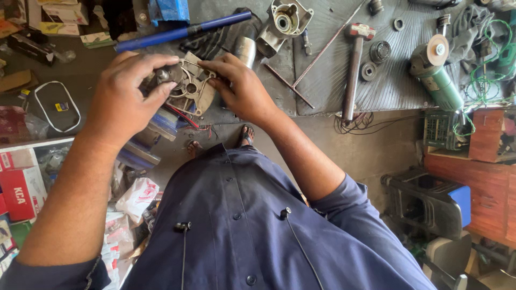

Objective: The person cleans a small metal part with a cloth, then uses a handheld angle grinder to smooth its surface, creating sparks. They insert the part into a larger metal housing, tap it with a hammer, and use a screwdriver to adjust internal components.

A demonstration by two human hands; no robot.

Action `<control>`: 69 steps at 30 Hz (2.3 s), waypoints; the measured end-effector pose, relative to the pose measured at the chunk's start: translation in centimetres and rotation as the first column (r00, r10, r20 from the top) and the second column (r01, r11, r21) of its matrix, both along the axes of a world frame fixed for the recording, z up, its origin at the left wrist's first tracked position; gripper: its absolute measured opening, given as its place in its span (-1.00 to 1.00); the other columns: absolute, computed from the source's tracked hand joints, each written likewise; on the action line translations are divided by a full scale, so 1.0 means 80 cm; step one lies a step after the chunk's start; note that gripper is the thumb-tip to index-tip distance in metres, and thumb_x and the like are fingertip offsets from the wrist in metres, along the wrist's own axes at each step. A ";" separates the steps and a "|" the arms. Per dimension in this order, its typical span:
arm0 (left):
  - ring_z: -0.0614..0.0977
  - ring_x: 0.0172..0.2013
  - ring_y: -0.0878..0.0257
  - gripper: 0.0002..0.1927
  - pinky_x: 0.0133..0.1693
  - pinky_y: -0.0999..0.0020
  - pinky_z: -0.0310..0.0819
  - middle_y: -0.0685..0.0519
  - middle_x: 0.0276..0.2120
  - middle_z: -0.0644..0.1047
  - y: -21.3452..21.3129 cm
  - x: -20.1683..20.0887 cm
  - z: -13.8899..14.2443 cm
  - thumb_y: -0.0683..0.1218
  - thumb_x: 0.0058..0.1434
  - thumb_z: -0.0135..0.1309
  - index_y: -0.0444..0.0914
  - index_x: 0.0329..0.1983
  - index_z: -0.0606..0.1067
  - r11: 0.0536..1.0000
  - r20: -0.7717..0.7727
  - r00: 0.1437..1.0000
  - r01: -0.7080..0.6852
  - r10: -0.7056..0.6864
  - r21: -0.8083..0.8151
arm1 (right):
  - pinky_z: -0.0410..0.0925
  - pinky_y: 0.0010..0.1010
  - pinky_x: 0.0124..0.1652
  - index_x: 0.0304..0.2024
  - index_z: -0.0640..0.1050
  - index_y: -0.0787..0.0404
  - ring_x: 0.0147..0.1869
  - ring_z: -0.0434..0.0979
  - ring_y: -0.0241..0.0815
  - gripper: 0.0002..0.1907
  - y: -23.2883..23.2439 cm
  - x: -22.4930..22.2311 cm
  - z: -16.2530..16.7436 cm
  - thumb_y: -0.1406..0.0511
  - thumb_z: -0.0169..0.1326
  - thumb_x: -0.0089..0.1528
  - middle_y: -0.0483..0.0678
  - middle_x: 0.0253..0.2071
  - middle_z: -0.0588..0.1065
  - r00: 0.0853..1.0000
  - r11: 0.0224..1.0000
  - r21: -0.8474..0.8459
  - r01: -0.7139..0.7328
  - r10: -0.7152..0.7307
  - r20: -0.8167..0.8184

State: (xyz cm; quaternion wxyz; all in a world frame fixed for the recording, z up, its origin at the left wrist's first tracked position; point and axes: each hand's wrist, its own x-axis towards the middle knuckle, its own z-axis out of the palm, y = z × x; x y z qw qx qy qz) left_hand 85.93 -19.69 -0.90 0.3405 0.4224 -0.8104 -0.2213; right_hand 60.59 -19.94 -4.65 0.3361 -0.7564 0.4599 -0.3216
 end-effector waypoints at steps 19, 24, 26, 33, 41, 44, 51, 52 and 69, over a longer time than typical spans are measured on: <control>0.69 0.04 0.14 -0.36 0.02 0.26 0.60 -0.06 0.03 0.61 0.003 -0.002 -0.020 -0.24 0.17 0.38 -0.20 0.32 0.45 0.979 -0.086 0.991 -0.080 0.098 0.190 | 0.29 -0.03 0.14 0.14 0.53 0.32 0.16 0.42 0.26 -0.52 0.038 -0.263 -0.026 0.32 0.35 0.21 0.22 0.10 0.41 0.484 0.608 -0.582 0.540 -0.790 -0.375; 0.67 -0.01 0.12 -0.45 0.06 0.25 0.57 -0.05 -0.06 0.60 0.001 0.000 -0.015 -0.25 0.18 0.36 -0.21 0.25 0.52 0.997 -0.078 0.996 -0.027 0.033 0.070 | 0.36 -0.06 0.05 0.11 0.51 0.36 0.10 0.48 0.26 -0.40 0.042 -0.320 -0.039 0.09 0.38 0.23 0.25 0.09 0.38 0.461 0.630 -0.231 0.741 -0.729 -0.506; 0.66 -0.04 0.10 -0.50 0.04 0.24 0.57 -0.05 -0.07 0.61 0.000 0.001 -0.014 -0.25 0.20 0.36 -0.21 0.21 0.54 0.999 -0.070 0.997 -0.017 0.021 0.047 | 0.38 -0.10 0.06 0.08 0.55 0.29 0.10 0.51 0.18 -0.46 0.036 -0.312 -0.035 0.10 0.36 0.20 0.17 0.09 0.41 0.452 0.613 -0.175 0.771 -0.719 -0.527; 0.62 -0.07 0.04 -0.57 0.02 0.16 0.54 -0.05 -0.09 0.62 0.001 0.004 -0.014 -0.20 0.17 0.39 -0.23 0.11 0.58 0.998 -0.010 1.000 -0.002 0.002 -0.068 | 0.39 -0.13 -0.09 -0.08 0.58 0.32 -0.10 0.57 0.07 -0.60 0.007 -0.291 -0.002 0.20 0.29 0.14 0.06 -0.23 0.52 0.436 0.638 -0.096 0.764 -0.620 -0.652; 0.66 -0.05 0.11 -0.50 0.04 0.22 0.53 -0.02 -0.09 0.63 -0.004 0.013 -0.020 -0.19 0.14 0.37 -0.24 0.17 0.56 0.994 -0.147 0.988 -0.022 0.038 0.109 | 0.35 -0.50 -0.46 0.13 0.31 0.38 -0.46 0.44 -0.34 -0.62 0.030 -0.287 0.015 0.43 0.06 0.29 -0.07 -0.38 0.45 0.705 0.608 0.531 0.590 -0.709 0.030; 0.63 -0.07 0.08 -0.59 0.01 0.22 0.52 -0.04 -0.11 0.62 -0.008 0.017 -0.026 -0.18 0.09 0.42 -0.27 0.03 0.62 0.995 -0.104 0.993 -0.039 0.049 0.095 | 0.36 -0.50 -0.45 0.21 0.21 0.33 -0.45 0.45 -0.33 -0.51 0.065 -0.237 0.026 0.48 0.09 0.29 -0.06 -0.36 0.44 0.730 0.709 0.368 0.601 -0.675 0.107; 0.65 0.07 0.12 -0.66 0.11 0.28 0.53 -0.01 0.07 0.61 -0.011 0.019 -0.033 -0.19 0.07 0.41 -0.36 -0.12 0.58 0.997 -0.147 0.989 0.007 0.005 0.083 | 0.42 -0.36 -0.33 0.30 0.32 0.25 -0.23 0.54 -0.17 -0.42 0.084 -0.104 0.095 0.39 0.22 0.26 0.04 -0.12 0.51 0.982 0.965 0.187 0.182 -0.189 0.017; 0.66 0.07 0.13 -0.67 0.12 0.30 0.53 0.00 0.08 0.62 -0.011 0.019 -0.033 -0.19 0.07 0.40 -0.36 -0.12 0.58 0.996 -0.148 0.989 0.006 0.008 0.094 | 0.45 -0.29 -0.23 0.30 0.35 0.24 -0.15 0.58 -0.07 -0.43 0.081 -0.086 0.101 0.35 0.24 0.29 0.07 -0.09 0.51 0.989 0.996 -0.029 0.081 -0.084 -0.119; 0.68 0.04 0.14 -0.71 0.07 0.31 0.55 -0.01 0.07 0.63 -0.007 0.025 -0.033 -0.20 0.08 0.38 -0.36 -0.14 0.61 0.988 -0.198 0.979 -0.014 0.044 0.152 | 0.43 -0.11 -0.25 0.36 0.40 0.22 -0.20 0.57 0.14 -0.47 0.085 -0.003 0.121 0.32 0.16 0.34 0.09 -0.16 0.47 0.895 0.988 -0.150 -0.039 -0.032 -0.446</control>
